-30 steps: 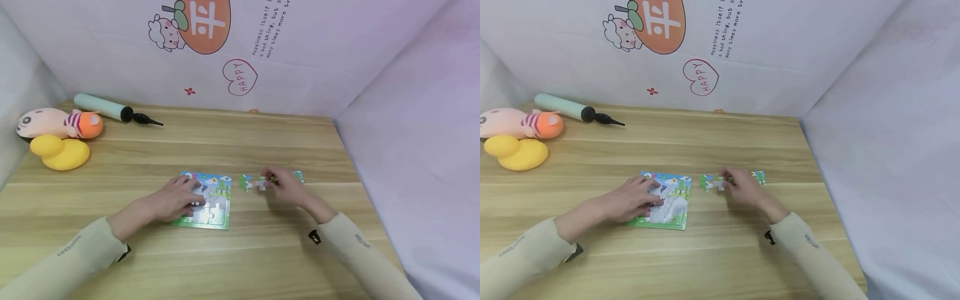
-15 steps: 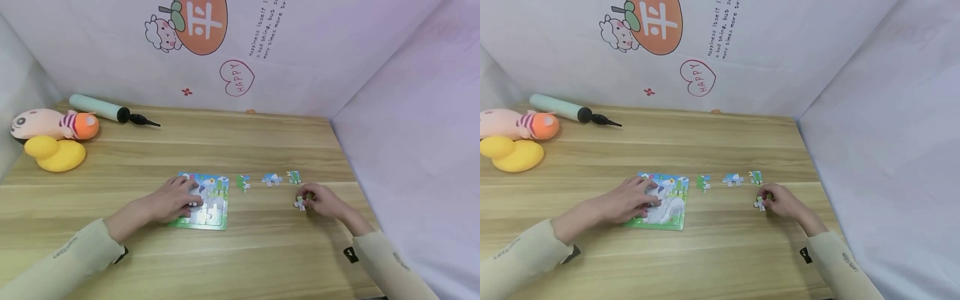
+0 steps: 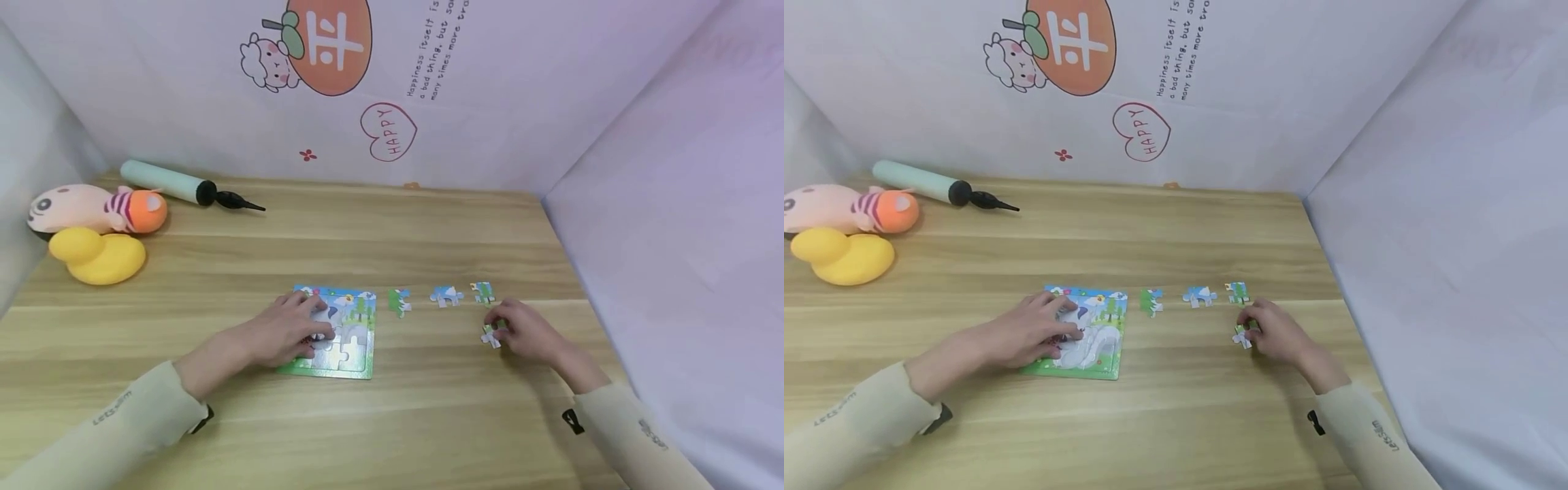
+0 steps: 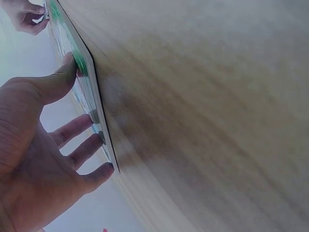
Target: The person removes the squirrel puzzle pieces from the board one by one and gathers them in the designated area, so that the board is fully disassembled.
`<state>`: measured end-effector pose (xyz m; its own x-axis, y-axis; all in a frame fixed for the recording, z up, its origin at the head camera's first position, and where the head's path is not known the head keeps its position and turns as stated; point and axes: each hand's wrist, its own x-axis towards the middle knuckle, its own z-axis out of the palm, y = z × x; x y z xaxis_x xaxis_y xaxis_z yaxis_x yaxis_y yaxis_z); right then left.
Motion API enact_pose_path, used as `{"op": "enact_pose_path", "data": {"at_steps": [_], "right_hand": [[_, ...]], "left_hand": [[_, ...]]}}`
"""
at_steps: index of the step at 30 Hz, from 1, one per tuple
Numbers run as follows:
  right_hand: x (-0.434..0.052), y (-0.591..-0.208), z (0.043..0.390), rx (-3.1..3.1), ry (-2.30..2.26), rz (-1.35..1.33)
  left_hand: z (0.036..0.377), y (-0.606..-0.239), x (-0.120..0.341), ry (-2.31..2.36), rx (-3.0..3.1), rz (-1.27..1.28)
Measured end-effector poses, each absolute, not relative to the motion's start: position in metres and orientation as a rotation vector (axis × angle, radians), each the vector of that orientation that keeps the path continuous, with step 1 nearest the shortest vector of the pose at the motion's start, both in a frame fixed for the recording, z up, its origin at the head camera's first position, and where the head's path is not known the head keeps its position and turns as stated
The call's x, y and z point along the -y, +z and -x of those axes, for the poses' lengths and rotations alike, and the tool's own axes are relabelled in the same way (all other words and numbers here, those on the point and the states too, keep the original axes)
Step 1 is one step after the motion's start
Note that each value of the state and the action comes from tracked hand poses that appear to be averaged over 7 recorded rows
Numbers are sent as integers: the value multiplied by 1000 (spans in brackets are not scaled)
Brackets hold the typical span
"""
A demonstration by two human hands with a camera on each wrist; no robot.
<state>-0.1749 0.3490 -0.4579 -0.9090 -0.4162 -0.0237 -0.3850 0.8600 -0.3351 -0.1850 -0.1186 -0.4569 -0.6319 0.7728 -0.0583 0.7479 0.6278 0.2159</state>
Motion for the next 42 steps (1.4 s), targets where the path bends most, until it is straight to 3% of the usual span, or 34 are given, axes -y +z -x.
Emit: {"op": "enact_pose_path", "data": {"at_steps": [11,24,33,42], "right_hand": [[-327,-451,173,-3000,-374,645],[-186,-428,193,-2895,-420,1217],[-109,-440,198,-2638,-391,1196],[-88,-454,186,-2753,-331,1152]], "left_hand": [[183,-461,121,246,-2708,-1263],[183,-460,121,176,-2757,-1290],[183,-466,126,148,-2801,-1322],[188,-469,129,202,-2853,-1352]]}}
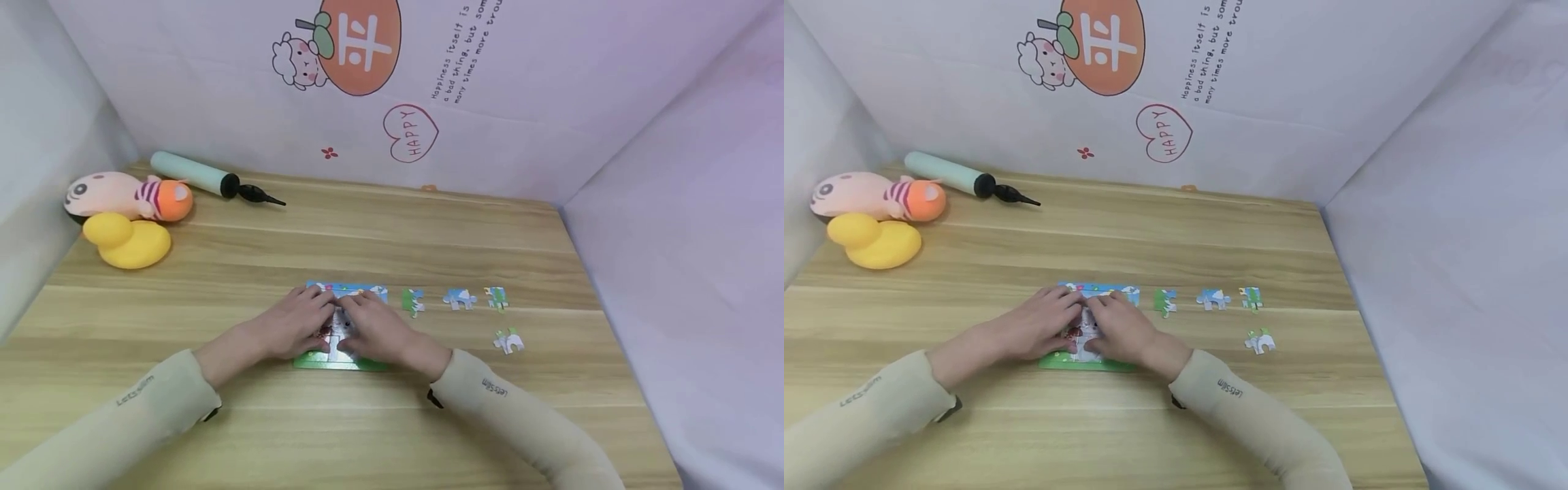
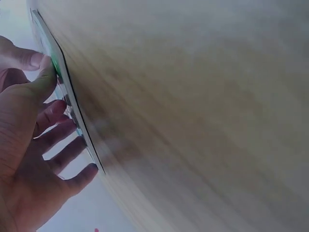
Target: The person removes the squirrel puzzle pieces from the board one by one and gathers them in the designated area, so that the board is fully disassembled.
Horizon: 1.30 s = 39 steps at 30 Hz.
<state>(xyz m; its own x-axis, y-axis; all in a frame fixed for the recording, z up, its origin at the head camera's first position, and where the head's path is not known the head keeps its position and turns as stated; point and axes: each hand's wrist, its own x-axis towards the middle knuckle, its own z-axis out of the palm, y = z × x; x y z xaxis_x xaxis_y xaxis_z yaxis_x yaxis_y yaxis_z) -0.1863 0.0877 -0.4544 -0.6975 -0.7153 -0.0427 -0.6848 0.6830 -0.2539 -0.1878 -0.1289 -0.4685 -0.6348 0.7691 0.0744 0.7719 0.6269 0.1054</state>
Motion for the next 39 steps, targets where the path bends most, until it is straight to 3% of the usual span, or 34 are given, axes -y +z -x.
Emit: {"op": "enact_pose_path", "data": {"at_steps": [14,27,39], "right_hand": [[-81,-456,190,-2768,-369,1068],[-80,-455,193,-2737,-460,1010],[-93,-455,187,-2689,-590,1245]], "left_hand": [[192,-460,142,-385,2925,1390],[191,-456,141,-228,2895,1459],[190,-454,138,-234,2930,1437]]}}
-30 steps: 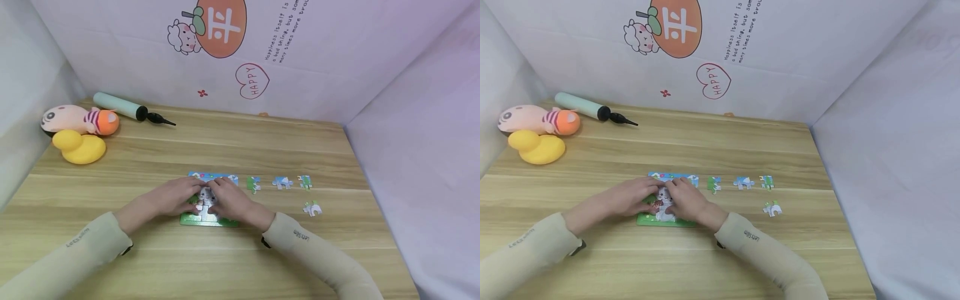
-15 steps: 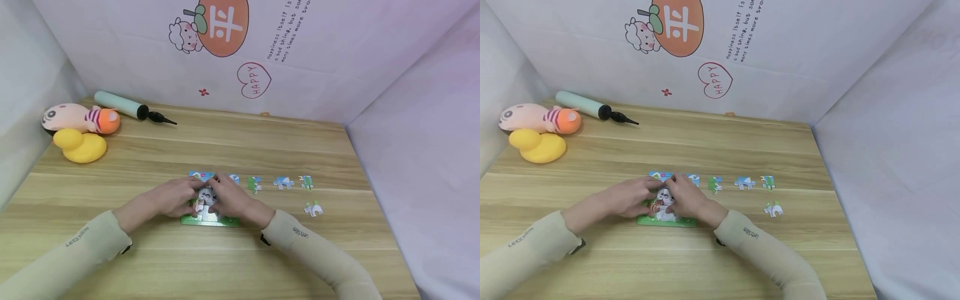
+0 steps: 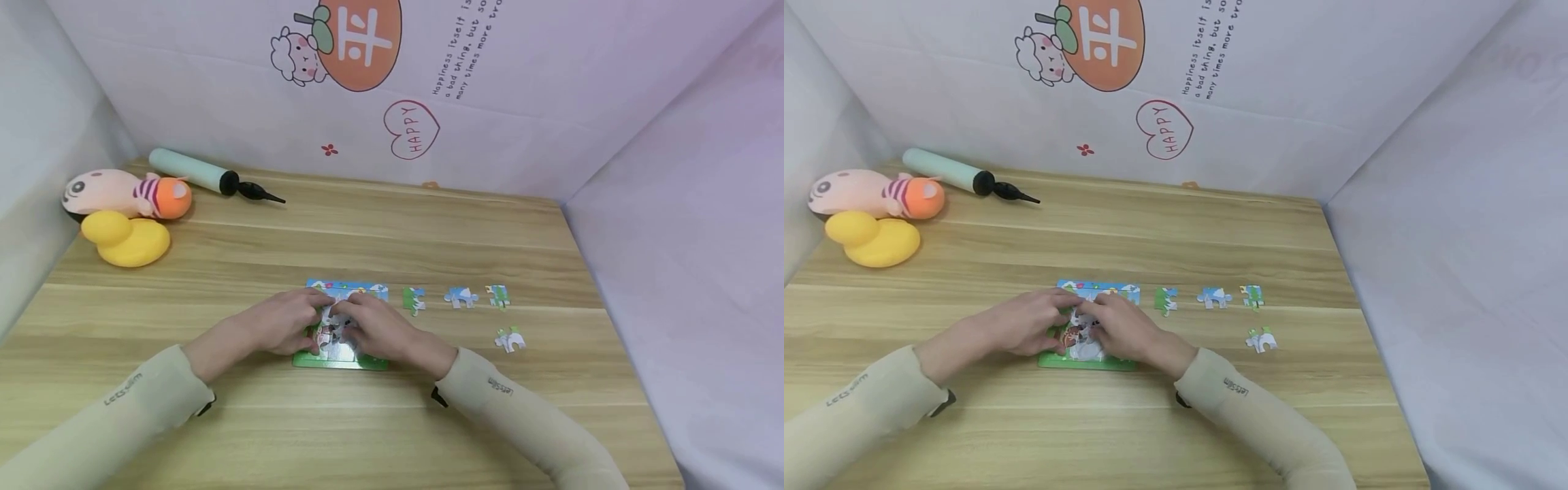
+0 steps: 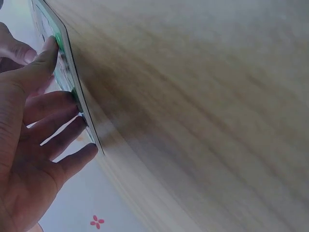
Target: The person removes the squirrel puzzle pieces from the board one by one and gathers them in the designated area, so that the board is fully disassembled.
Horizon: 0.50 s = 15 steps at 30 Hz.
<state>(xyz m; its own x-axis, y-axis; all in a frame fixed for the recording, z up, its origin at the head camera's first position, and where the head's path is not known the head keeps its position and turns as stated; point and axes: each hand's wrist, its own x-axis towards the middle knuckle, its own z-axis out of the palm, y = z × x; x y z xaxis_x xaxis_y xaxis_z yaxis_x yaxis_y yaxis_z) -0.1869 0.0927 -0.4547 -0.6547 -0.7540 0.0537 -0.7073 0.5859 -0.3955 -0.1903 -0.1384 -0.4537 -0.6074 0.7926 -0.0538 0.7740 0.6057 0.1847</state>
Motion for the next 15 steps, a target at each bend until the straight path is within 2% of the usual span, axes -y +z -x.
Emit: {"op": "enact_pose_path", "data": {"at_steps": [7,15], "right_hand": [[-115,-450,182,-2601,-750,1164],[-198,-443,177,-2722,-915,900]], "left_hand": [[188,-457,139,222,-2721,-1359],[187,-455,135,212,-2729,-1312]]}}
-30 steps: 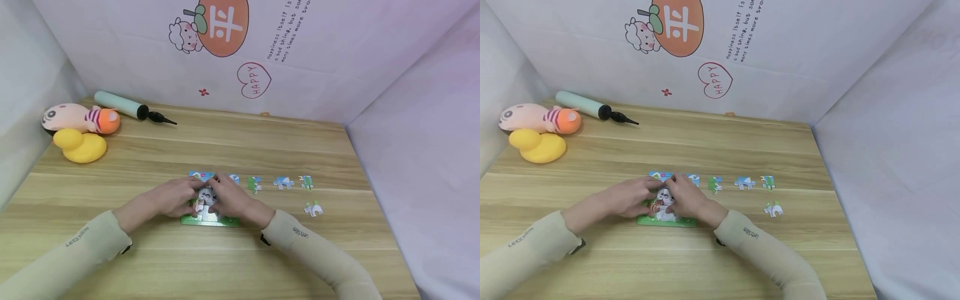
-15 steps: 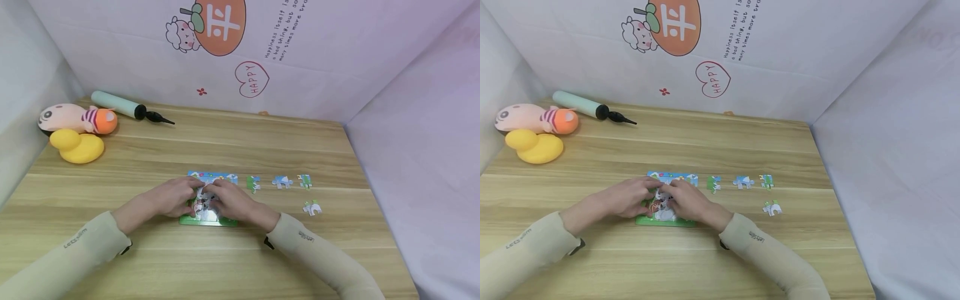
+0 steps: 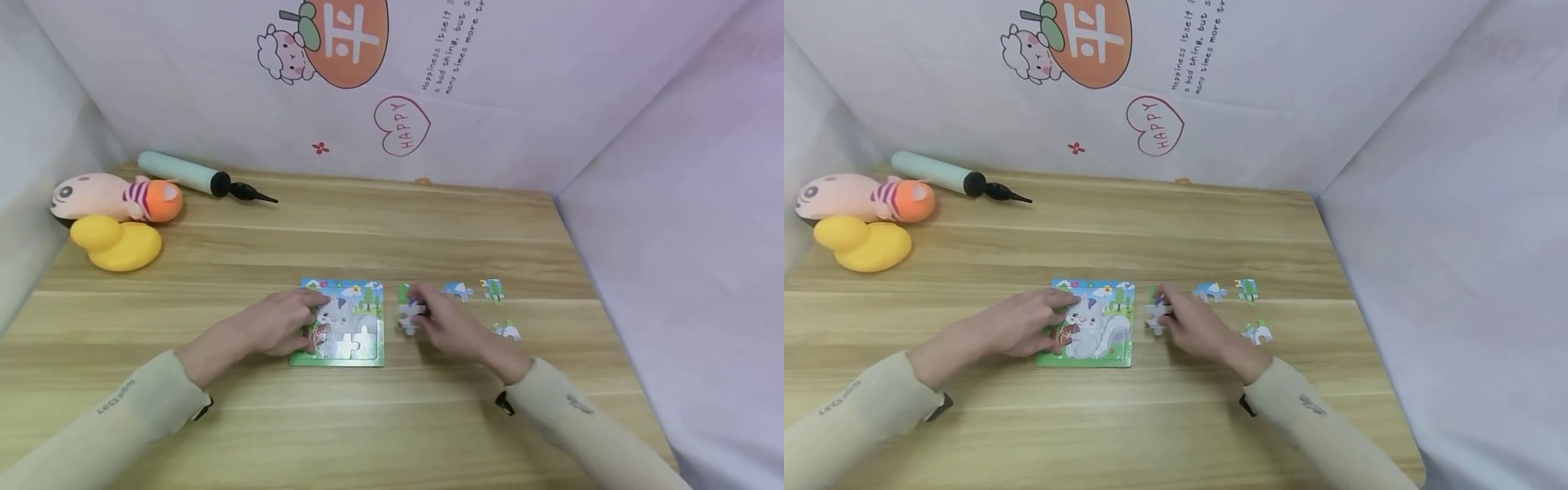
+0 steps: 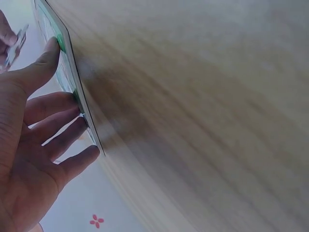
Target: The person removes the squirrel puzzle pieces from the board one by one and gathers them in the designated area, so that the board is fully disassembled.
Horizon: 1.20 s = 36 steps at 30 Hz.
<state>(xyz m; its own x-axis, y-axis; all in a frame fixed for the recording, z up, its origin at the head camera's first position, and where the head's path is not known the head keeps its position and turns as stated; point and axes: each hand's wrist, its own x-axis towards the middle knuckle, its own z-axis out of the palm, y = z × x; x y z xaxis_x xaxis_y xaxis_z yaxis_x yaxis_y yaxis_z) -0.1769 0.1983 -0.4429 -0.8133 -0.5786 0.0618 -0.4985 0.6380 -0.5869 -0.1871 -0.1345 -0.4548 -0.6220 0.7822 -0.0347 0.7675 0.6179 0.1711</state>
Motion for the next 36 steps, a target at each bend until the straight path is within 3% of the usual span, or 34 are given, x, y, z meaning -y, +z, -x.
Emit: {"op": "enact_pose_path", "data": {"at_steps": [12,36], "right_hand": [[-271,-459,159,-2876,-750,746],[-275,-457,159,-2884,-398,713]], "left_hand": [[185,-452,138,189,-2713,-1265],[186,-453,135,166,-2707,-1286]]}}
